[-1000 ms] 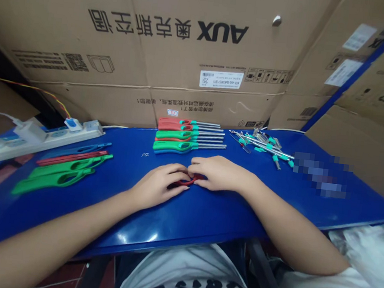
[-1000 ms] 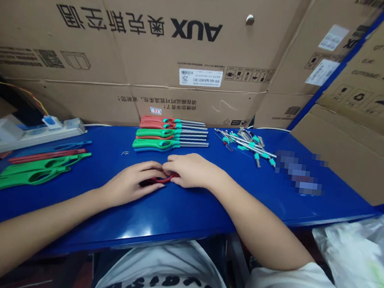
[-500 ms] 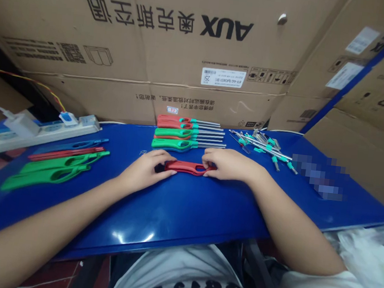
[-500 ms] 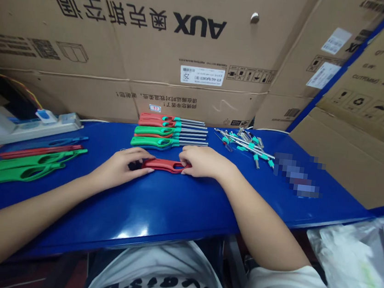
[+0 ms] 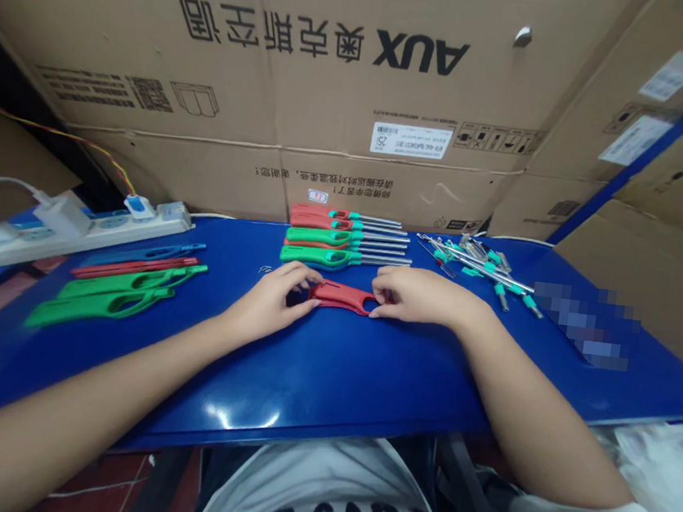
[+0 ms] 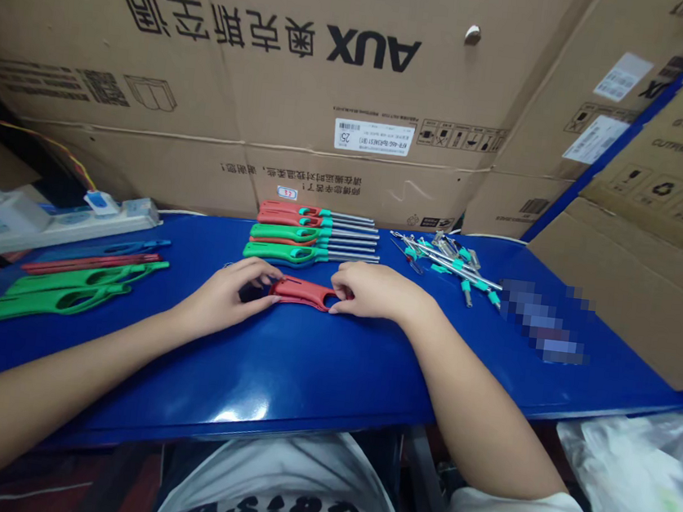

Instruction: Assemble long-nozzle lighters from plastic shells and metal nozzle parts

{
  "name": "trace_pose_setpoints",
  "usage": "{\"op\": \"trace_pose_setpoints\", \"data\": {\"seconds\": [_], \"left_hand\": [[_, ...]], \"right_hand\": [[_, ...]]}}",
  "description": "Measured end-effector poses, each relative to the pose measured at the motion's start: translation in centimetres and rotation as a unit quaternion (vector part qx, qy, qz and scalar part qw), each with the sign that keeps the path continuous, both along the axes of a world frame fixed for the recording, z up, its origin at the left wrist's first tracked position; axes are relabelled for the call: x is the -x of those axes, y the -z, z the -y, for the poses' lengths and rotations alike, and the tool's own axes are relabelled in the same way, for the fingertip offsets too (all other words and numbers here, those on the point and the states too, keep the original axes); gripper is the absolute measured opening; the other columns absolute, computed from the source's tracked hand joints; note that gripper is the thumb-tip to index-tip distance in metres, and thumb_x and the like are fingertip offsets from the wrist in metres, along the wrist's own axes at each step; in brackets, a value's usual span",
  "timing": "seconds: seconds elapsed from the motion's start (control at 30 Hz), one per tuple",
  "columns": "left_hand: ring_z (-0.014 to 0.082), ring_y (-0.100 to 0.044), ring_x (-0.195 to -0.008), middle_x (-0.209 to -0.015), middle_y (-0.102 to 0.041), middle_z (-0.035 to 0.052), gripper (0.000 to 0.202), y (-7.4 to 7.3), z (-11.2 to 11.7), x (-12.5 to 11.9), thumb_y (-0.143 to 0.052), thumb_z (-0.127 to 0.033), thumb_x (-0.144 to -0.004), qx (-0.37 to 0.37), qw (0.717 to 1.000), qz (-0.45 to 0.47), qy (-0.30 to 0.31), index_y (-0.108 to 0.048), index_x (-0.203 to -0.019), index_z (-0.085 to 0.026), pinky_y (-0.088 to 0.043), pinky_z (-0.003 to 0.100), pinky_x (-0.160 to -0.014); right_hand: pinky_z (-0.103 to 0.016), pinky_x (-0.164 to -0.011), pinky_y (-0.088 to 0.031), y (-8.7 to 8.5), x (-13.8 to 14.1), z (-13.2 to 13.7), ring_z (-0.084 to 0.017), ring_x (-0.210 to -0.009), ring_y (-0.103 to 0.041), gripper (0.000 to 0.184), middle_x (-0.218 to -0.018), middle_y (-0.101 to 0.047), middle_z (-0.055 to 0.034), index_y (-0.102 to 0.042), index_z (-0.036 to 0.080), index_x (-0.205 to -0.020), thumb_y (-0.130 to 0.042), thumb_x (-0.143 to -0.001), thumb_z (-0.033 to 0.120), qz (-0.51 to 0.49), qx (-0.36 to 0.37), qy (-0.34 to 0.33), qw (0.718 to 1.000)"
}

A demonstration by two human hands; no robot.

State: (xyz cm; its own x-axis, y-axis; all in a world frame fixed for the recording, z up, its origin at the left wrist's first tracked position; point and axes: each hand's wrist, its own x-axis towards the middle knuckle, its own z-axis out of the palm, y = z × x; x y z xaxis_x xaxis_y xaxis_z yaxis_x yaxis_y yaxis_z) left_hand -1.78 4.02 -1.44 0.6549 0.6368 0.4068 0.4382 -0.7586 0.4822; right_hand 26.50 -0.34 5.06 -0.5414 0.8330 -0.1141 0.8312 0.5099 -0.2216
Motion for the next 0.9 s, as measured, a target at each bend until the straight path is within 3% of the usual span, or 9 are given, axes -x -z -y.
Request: {"op": "trace_pose_setpoints", "data": {"seconds": [0.1,0.2,0.33,0.63,0.9], "left_hand": [[0.0205,-0.065,-0.109,-0.126,-0.065,0.0079,0.040,0.2,0.0,0.0,-0.064,-0.034,-0.093,-0.006,1.000,-0.013,-0.006,-0.058,-0.130,-0.021,-0.055,0.037,-0.098],[0.0224,-0.065,-0.111,-0.126,-0.067,0.0089,0.047,0.5,0.0,0.0,-0.065,-0.038,-0.093,-0.001,1.000,-0.012,-0.011,-0.055,-0.135,-0.019,-0.053,0.041,-0.103],[0.0227,-0.067,-0.108,-0.118,-0.070,0.0076,0.052,0.6,-0.1,0.0,-0.066,-0.044,-0.092,0.017,1.000,-0.010,-0.019,-0.055,-0.136,-0.020,-0.054,0.041,-0.101],[0.0205,-0.068,-0.103,-0.111,-0.072,0.0050,0.052,0.2,0.2,-0.1,-0.067,-0.040,-0.091,0.034,0.999,-0.010,-0.008,-0.053,-0.137,-0.021,-0.054,0.039,-0.097],[0.0230,-0.067,-0.106,-0.114,-0.071,0.0075,0.055,0.1,0.2,-0.1,-0.071,-0.044,-0.088,0.033,0.999,-0.014,-0.007,-0.055,-0.135,-0.021,-0.054,0.043,-0.098]], "right_hand": [[-0.024,-0.060,-0.030,0.0,0.2,0.1,-0.013,-0.076,-0.054,0.016,-0.090,-0.062,-0.0001,-0.063,0.020,-0.086,-0.072,-0.085,0.034,-0.008,0.000,-0.008,1.000],[-0.024,-0.060,-0.030,0.0,0.5,0.2,-0.013,-0.075,-0.054,0.007,-0.092,-0.062,-0.0015,-0.065,0.020,-0.088,-0.067,-0.086,0.026,0.001,0.016,-0.021,1.000],[-0.025,-0.060,-0.031,0.2,0.7,0.3,-0.013,-0.072,-0.053,0.007,-0.093,-0.062,-0.0027,-0.065,0.020,-0.088,-0.058,-0.085,0.017,0.006,0.013,-0.026,1.000],[-0.025,-0.061,-0.031,0.4,0.7,0.2,-0.015,-0.074,-0.056,0.009,-0.091,-0.068,-0.0032,-0.063,0.020,-0.088,-0.058,-0.083,0.015,0.001,-0.003,-0.002,1.000],[-0.027,-0.065,-0.034,0.2,1.2,0.5,-0.018,-0.080,-0.059,0.011,-0.097,-0.070,-0.0067,-0.064,0.019,-0.092,-0.055,-0.087,0.016,0.014,-0.067,0.008,0.998]]}}
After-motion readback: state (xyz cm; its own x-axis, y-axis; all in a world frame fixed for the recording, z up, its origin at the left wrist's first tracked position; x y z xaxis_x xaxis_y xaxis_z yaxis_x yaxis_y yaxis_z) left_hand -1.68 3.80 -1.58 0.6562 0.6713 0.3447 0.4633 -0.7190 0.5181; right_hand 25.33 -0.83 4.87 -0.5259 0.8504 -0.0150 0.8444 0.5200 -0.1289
